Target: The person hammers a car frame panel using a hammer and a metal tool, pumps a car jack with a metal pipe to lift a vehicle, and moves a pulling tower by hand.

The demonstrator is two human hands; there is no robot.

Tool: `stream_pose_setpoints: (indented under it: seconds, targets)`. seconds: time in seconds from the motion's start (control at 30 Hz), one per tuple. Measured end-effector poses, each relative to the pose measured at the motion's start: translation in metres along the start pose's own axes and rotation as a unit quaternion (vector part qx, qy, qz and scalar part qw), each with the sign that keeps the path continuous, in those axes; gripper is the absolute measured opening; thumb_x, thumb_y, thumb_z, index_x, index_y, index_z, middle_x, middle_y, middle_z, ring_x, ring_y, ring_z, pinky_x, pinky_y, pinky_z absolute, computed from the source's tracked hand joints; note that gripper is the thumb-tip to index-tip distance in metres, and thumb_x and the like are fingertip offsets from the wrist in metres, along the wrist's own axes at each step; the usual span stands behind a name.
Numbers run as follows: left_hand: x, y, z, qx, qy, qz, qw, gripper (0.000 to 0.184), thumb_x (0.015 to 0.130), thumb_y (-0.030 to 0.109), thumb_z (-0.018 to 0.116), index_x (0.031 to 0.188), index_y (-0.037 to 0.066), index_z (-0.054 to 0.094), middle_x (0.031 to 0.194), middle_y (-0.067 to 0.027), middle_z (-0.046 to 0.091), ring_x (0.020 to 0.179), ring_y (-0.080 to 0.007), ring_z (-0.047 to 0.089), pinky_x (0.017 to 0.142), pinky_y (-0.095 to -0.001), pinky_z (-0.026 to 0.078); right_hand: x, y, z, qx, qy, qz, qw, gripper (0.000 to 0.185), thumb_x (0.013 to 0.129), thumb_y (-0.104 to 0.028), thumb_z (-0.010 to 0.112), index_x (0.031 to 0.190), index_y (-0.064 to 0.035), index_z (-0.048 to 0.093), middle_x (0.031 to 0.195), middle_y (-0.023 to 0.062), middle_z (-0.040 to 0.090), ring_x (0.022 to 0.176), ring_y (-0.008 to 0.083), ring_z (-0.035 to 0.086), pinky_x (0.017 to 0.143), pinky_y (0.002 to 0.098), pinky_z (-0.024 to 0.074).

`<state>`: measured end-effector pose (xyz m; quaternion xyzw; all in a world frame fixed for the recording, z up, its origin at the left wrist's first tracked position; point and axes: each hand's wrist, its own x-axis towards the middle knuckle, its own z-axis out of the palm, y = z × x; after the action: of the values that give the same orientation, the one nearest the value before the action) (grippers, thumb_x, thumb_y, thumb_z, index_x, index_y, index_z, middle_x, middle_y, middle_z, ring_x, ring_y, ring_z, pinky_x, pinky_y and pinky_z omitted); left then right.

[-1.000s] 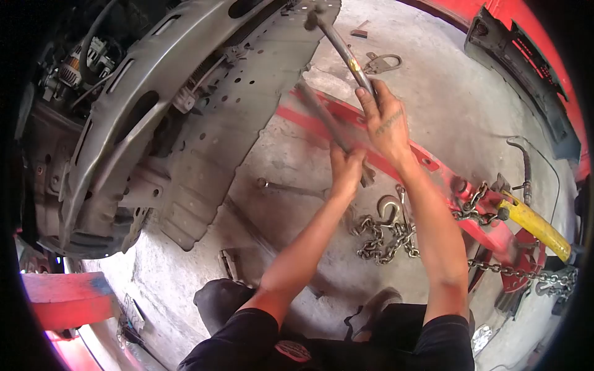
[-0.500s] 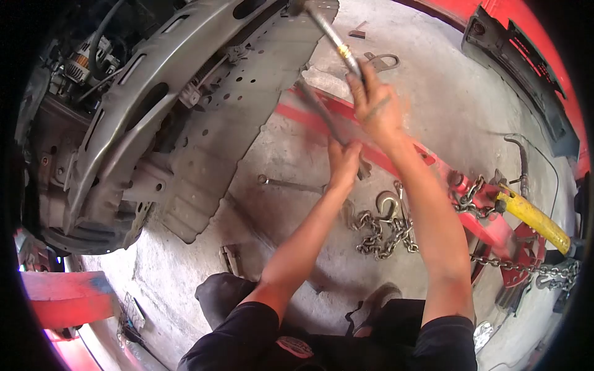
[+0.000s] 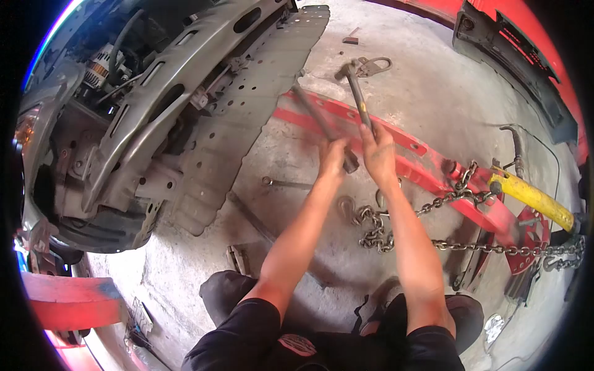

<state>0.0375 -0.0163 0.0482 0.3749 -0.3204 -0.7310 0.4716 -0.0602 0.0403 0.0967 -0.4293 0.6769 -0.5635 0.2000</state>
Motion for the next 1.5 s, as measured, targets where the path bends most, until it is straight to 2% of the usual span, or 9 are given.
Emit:
stream_pose_setpoints:
  seconds: [0.1, 0.27, 0.57, 0.83, 0.97, 1.1, 1.3, 1.43, 1.5]
  targets:
    - [0.001, 0.001, -0.029, 0.050, 0.017, -0.003, 0.999, 0.019, 0.081, 0.003, 0.061, 0.098, 0.005, 0.053, 0.076, -0.0019, 0.056, 0.061, -0.0129, 0.055, 0.051, -0.0303, 0.047, -0.026, 0.011, -0.005, 0.001, -0.016, 0.082, 0.997, 0.038, 0.097, -0.029, 0.059, 0.115, 0.0038, 0.064, 0.067, 0.0053, 0.055, 0.061, 0.0130, 0.050, 0.056, 0.0326, 0.0407]
    - [-0.062, 0.102, -0.082, 0.102, -0.065, -0.166, 0.979, 0.013, 0.082, 0.015, 0.065, 0.078, 0.009, 0.053, 0.059, -0.0021, 0.052, 0.045, -0.0159, 0.052, 0.040, -0.0342, 0.044, -0.036, -0.005, -0.006, 0.114, -0.021, 0.061, 0.991, 0.033, 0.097, -0.030, 0.061, 0.101, 0.0023, 0.064, 0.063, 0.0012, 0.052, 0.055, 0.0100, 0.047, 0.049, 0.0300, 0.0361]
    - [-0.167, 0.024, -0.102, 0.178, 0.047, -0.247, 0.951, 0.013, 0.080, 0.012, 0.064, 0.072, 0.011, 0.054, 0.059, -0.0012, 0.053, 0.045, -0.0139, 0.050, 0.042, -0.0327, 0.040, -0.026, -0.044, 0.056, 0.314, 0.002, 0.118, 0.942, 0.029, 0.098, -0.032, 0.058, 0.093, -0.0039, 0.055, 0.056, 0.0014, 0.049, 0.039, 0.0122, 0.043, 0.036, 0.0315, 0.0323]
    - [-0.144, -0.073, -0.223, 0.206, 0.022, -0.283, 0.936, 0.011, 0.082, 0.012, 0.065, 0.086, 0.006, 0.058, 0.065, -0.0055, 0.058, 0.049, -0.0177, 0.056, 0.043, -0.0338, 0.047, -0.078, -0.044, 0.101, 0.438, -0.038, 0.298, 0.847, 0.028, 0.100, -0.035, 0.055, 0.103, -0.0077, 0.049, 0.060, 0.0044, 0.050, 0.039, 0.0162, 0.045, 0.035, 0.0323, 0.0357]
    - [-0.158, -0.071, -0.224, 0.418, -0.030, -0.210, 0.883, 0.020, 0.085, 0.019, 0.064, 0.097, 0.003, 0.059, 0.077, -0.0118, 0.063, 0.064, -0.0271, 0.061, 0.057, -0.0398, 0.050, -0.089, -0.045, 0.122, 0.501, -0.066, 0.292, 0.812, 0.035, 0.100, -0.031, 0.054, 0.120, -0.0030, 0.048, 0.063, 0.0057, 0.053, 0.043, 0.0167, 0.050, 0.035, 0.0322, 0.0388]
    - [-0.160, -0.049, -0.223, 0.562, -0.078, -0.185, 0.803, 0.028, 0.088, 0.024, 0.062, 0.106, 0.002, 0.060, 0.089, -0.0174, 0.066, 0.078, -0.0360, 0.064, 0.069, -0.0452, 0.051, -0.068, -0.044, 0.130, 0.510, -0.073, 0.310, 0.799, 0.022, 0.098, -0.028, 0.057, 0.106, -0.0094, 0.047, 0.064, 0.0047, 0.053, 0.042, 0.0168, 0.048, 0.037, 0.0318, 0.0379]
    - [-0.139, 0.101, -0.112, 0.770, 0.011, 0.095, 0.631, 0.033, 0.094, 0.027, 0.058, 0.118, 0.005, 0.061, 0.100, -0.0195, 0.069, 0.085, -0.0477, 0.065, 0.079, -0.0531, 0.053, -0.061, -0.014, 0.111, 0.335, -0.092, 0.150, 0.926, 0.030, 0.099, -0.027, 0.059, 0.115, -0.0028, 0.053, 0.069, 0.0009, 0.052, 0.045, 0.0086, 0.041, 0.040, 0.0267, 0.0316]
    - [-0.090, 0.182, -0.108, 0.777, 0.041, 0.270, 0.566, 0.048, 0.094, 0.031, 0.062, 0.134, 0.005, 0.055, 0.132, -0.0234, 0.057, 0.125, -0.0413, 0.052, 0.103, -0.0448, 0.043, -0.037, -0.024, 0.078, 0.257, -0.135, 0.114, 0.950, 0.032, 0.099, -0.028, 0.059, 0.118, -0.0017, 0.056, 0.070, 0.0008, 0.053, 0.060, 0.0080, 0.049, 0.053, 0.0275, 0.0389]
    - [-0.067, 0.188, -0.138, 0.818, 0.044, 0.244, 0.518, 0.055, 0.093, 0.031, 0.064, 0.141, 0.007, 0.050, 0.144, -0.0214, 0.047, 0.136, -0.0398, 0.041, 0.110, -0.0473, 0.034, -0.024, -0.024, 0.065, 0.118, -0.142, 0.038, 0.982, 0.034, 0.100, -0.023, 0.057, 0.125, -0.0005, 0.054, 0.078, 0.0127, 0.062, 0.071, 0.0214, 0.061, 0.066, 0.0353, 0.0468]
